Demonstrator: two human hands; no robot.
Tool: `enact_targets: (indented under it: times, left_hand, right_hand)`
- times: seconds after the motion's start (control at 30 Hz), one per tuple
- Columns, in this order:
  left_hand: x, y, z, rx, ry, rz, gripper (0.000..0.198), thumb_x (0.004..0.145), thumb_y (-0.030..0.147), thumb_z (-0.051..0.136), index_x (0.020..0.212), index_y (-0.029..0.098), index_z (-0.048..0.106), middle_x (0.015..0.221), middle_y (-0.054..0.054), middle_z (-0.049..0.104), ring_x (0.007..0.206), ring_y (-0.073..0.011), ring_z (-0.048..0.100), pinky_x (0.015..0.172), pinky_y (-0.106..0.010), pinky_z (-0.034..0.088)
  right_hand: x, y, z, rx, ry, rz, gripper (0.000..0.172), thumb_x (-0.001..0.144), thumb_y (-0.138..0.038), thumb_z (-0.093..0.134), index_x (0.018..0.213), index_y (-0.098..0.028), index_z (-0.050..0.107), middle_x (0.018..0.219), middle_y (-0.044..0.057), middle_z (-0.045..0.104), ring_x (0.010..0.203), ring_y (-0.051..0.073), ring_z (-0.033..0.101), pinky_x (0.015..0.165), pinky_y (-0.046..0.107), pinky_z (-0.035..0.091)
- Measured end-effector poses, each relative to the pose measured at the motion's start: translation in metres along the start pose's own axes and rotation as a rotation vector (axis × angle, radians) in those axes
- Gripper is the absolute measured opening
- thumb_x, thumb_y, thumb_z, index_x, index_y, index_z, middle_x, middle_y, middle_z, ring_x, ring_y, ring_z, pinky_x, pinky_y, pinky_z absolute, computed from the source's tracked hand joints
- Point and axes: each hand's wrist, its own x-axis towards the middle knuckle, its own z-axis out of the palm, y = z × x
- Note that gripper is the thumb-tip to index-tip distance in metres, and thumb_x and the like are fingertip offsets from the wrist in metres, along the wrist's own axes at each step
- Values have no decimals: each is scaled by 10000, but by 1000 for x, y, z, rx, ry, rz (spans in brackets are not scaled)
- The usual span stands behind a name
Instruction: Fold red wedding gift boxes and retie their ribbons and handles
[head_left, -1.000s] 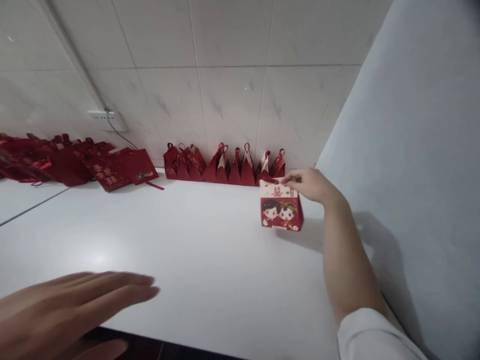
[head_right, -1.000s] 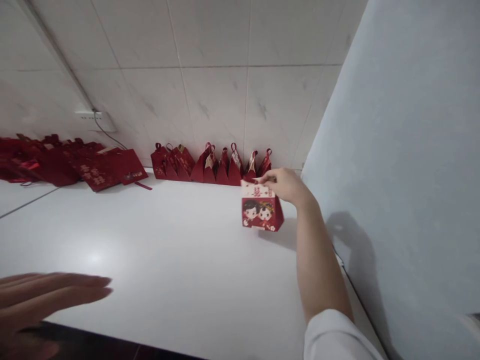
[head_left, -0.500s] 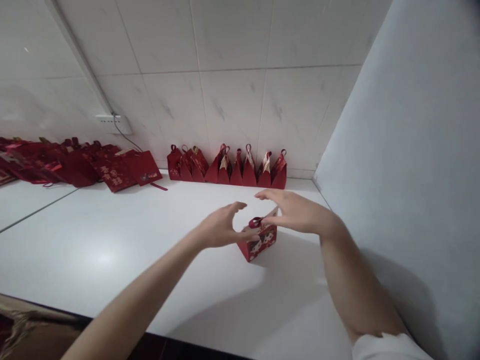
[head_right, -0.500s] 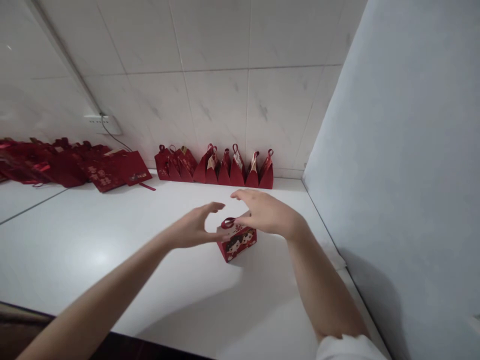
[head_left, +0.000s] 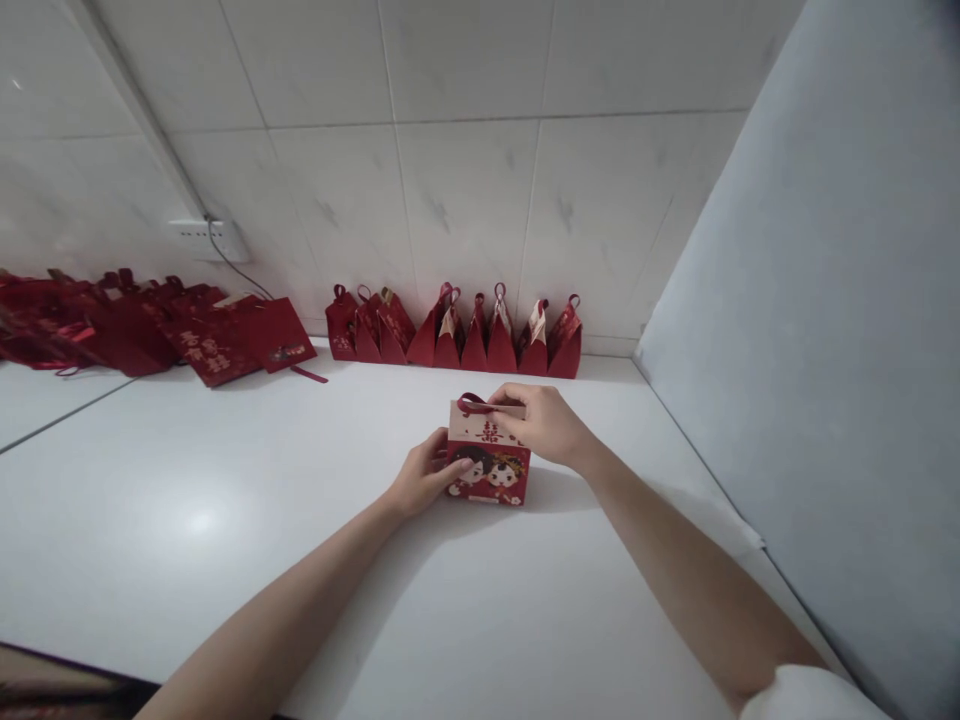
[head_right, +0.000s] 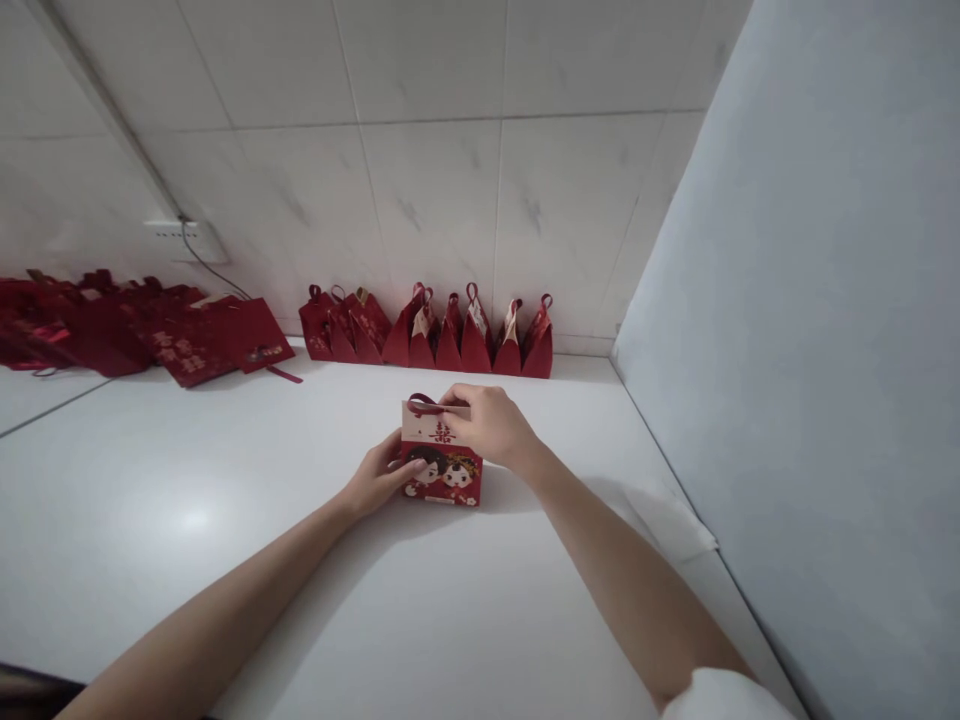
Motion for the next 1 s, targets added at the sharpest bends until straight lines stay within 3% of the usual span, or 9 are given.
enact_targets:
  times: [0.27, 0.37, 0.47, 0.57, 0.7, 1.0]
  left_hand:
    - [0, 2, 4, -24, 8, -17, 473, 854, 444, 670, 1218, 163, 562, 1235, -123, 665, 1089, -267, 652, 924, -390, 540]
    - [-3, 6, 8, -27, 46, 12, 483, 844, 434, 682, 1235, 177, 564, 1238, -113, 660, 1119, -262, 631, 943, -382, 527]
    - [-7, 12, 10, -56, 182, 66, 384, 856, 430, 670, 1142, 177, 622, 1101, -87, 691, 1014, -230, 645, 865, -330, 532]
    - [-12, 19, 7, -79, 327, 124, 283, 885, 438, 634, 934, 160, 657, 828, -36, 656, 755, -153, 609, 689, -251, 497]
    - [-16, 30, -1, -122, 368, 130, 282, 875, 445, 647, 846, 166, 628, 674, 12, 548, 591, -99, 488, 550, -210, 399]
    - [-15, 33, -3, -41, 465, 62, 393, 814, 512, 687, 683, 150, 609, 621, -4, 523, 569, -113, 469, 522, -228, 386]
  right_hand:
    - [4, 8, -3, 209, 14, 60, 220, 905, -371, 578, 894, -215, 733, 944, 35, 752, 897, 206, 689, 813, 338, 511]
    - [3, 5, -3, 244, -37, 60, 224, 903, -382, 586, 886, -209, 726, 917, 39, 744, 887, 210, 686, 810, 346, 516]
    - [-1, -4, 5, 371, -188, 18, 198, 899, -361, 595, 924, -201, 708, 918, 41, 731, 873, 200, 680, 794, 332, 530]
    - [-6, -13, 18, 464, -264, -57, 181, 923, -328, 565, 992, -209, 683, 946, 30, 709, 872, 176, 665, 798, 307, 530]
    - [-8, -14, 33, 484, -228, -143, 162, 939, -303, 547, 996, -207, 665, 952, 22, 680, 892, 161, 635, 831, 291, 519]
    - [-6, -6, 37, 638, -285, -78, 145, 906, -262, 586, 1024, -197, 641, 1016, 35, 680, 995, 184, 673, 922, 333, 539]
